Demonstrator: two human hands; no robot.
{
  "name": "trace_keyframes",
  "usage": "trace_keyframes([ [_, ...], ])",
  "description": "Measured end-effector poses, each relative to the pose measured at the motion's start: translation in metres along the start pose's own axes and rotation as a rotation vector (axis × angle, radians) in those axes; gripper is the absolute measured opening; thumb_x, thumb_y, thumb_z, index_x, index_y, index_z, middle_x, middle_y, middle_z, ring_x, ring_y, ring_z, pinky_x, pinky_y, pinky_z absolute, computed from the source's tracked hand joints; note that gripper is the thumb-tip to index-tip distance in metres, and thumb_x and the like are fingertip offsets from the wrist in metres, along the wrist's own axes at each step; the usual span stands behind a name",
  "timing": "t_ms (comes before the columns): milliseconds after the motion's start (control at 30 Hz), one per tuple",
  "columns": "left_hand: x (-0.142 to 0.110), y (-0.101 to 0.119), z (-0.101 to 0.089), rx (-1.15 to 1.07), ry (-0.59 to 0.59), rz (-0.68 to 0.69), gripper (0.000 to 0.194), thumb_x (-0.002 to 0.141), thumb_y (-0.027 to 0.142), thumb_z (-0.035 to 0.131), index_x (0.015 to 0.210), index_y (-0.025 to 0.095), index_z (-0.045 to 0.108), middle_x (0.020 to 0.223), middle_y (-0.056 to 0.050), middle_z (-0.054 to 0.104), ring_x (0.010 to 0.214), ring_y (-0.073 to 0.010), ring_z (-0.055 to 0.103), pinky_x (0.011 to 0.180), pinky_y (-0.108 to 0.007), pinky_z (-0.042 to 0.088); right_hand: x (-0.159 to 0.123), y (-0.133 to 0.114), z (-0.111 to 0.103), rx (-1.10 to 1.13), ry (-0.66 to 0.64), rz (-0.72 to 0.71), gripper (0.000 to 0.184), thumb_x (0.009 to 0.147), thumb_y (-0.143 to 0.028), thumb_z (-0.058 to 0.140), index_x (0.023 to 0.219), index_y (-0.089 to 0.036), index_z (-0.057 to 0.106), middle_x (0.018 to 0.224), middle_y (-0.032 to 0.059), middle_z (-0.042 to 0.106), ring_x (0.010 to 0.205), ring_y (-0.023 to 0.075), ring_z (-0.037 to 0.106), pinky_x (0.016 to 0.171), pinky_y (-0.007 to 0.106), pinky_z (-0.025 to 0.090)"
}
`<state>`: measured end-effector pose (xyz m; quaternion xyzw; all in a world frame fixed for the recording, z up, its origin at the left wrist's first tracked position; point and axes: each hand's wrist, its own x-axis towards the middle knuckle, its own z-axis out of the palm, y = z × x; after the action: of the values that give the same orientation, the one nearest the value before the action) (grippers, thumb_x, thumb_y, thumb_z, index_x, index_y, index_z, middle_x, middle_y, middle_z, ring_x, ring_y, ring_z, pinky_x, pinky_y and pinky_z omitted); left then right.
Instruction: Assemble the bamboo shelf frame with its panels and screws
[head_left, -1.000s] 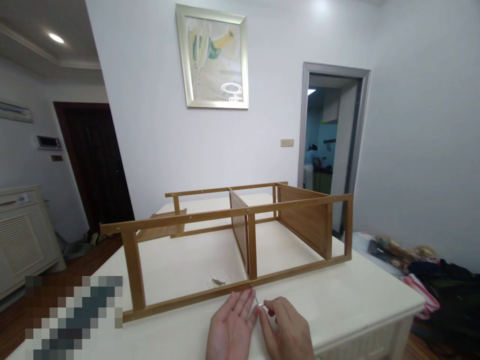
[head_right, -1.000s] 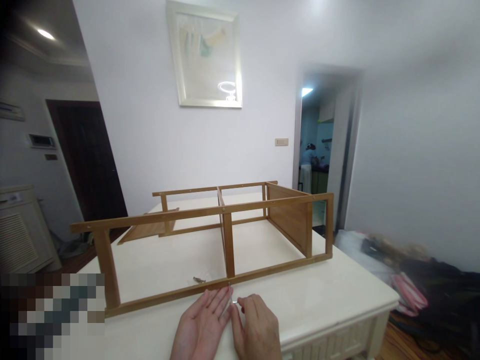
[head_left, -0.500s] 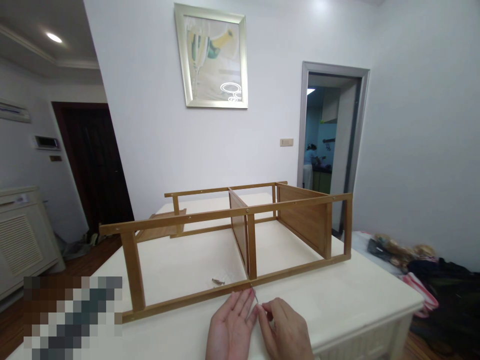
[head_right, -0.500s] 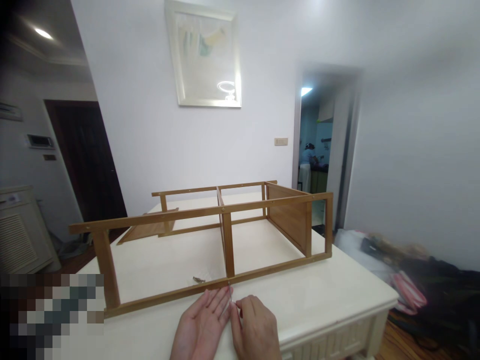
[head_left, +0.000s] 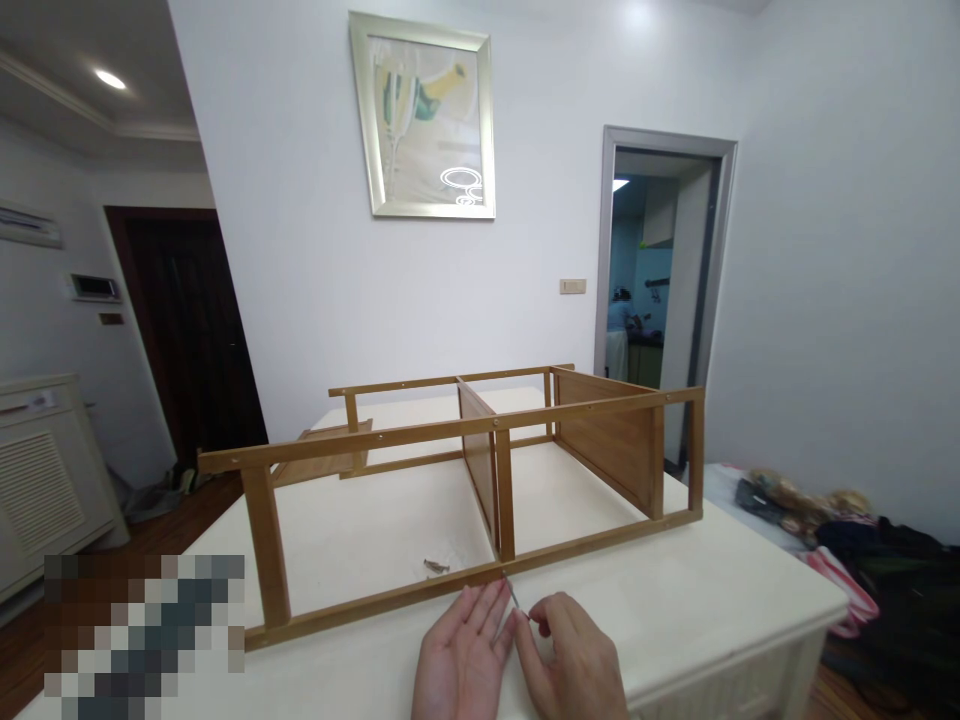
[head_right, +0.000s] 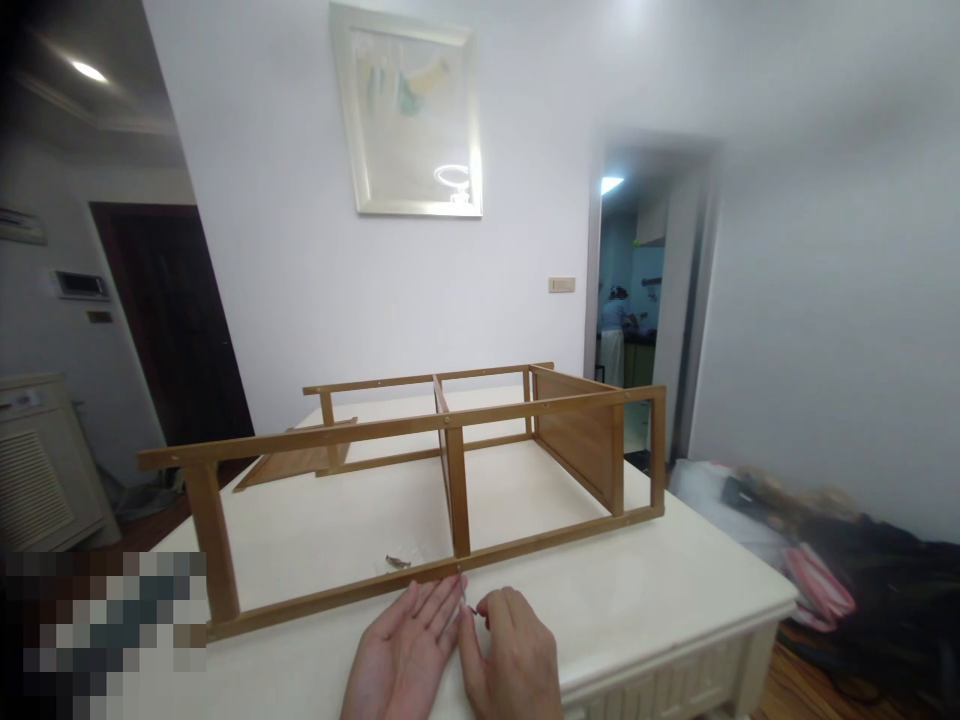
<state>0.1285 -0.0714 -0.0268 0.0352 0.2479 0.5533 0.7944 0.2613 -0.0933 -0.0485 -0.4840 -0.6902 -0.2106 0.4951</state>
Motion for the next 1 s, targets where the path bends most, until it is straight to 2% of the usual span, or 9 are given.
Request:
trace_keyframes([
  [200, -0.0005, 0.0007, 0.0001, 0.009, -0.003, -0.005, 0.047, 0.089, 0.013, 0.055, 0.133, 0.002, 0.043, 0.134, -0.025, 0.055, 0.117, -0.0295, 0.061, 0.088, -0.038, 0.057, -0.0045, 0.0012, 0.0025, -0.024, -0.050, -0.036, 0.017, 0.092, -0.020, 0.050, 0.075, -0.023, 0.047, 0.062, -0.0002, 0.054, 0.057, 0.0143, 0.057, 0.052, 0.025, 0.039],
  [567, -0.0006, 0.0009, 0.0017, 0.022, 0.007, -0.023, 0.043, 0.091, 0.013, 0.053, 0.130, 0.000, 0.045, 0.131, -0.025, 0.057, 0.111, -0.0283, 0.064, 0.086, -0.037, 0.057, -0.0021, 0.0022, 0.0034, -0.003, -0.110, -0.001, 0.025, 0.095, -0.024, 0.046, 0.070, -0.022, 0.049, 0.058, -0.0015, 0.055, 0.051, 0.0115, 0.054, 0.050, 0.022, 0.035],
  [1000, 0.0001, 0.0011, 0.0020, -0.006, 0.011, -0.020, 0.048, 0.090, 0.012, 0.052, 0.135, 0.000, 0.040, 0.130, -0.026, 0.058, 0.114, -0.0297, 0.063, 0.086, -0.038, 0.058, -0.0003, 0.0006, 0.0024, -0.044, -0.061, 0.026, 0.019, 0.092, -0.024, 0.048, 0.073, -0.022, 0.048, 0.060, -0.0015, 0.053, 0.054, 0.0124, 0.055, 0.053, 0.023, 0.037],
])
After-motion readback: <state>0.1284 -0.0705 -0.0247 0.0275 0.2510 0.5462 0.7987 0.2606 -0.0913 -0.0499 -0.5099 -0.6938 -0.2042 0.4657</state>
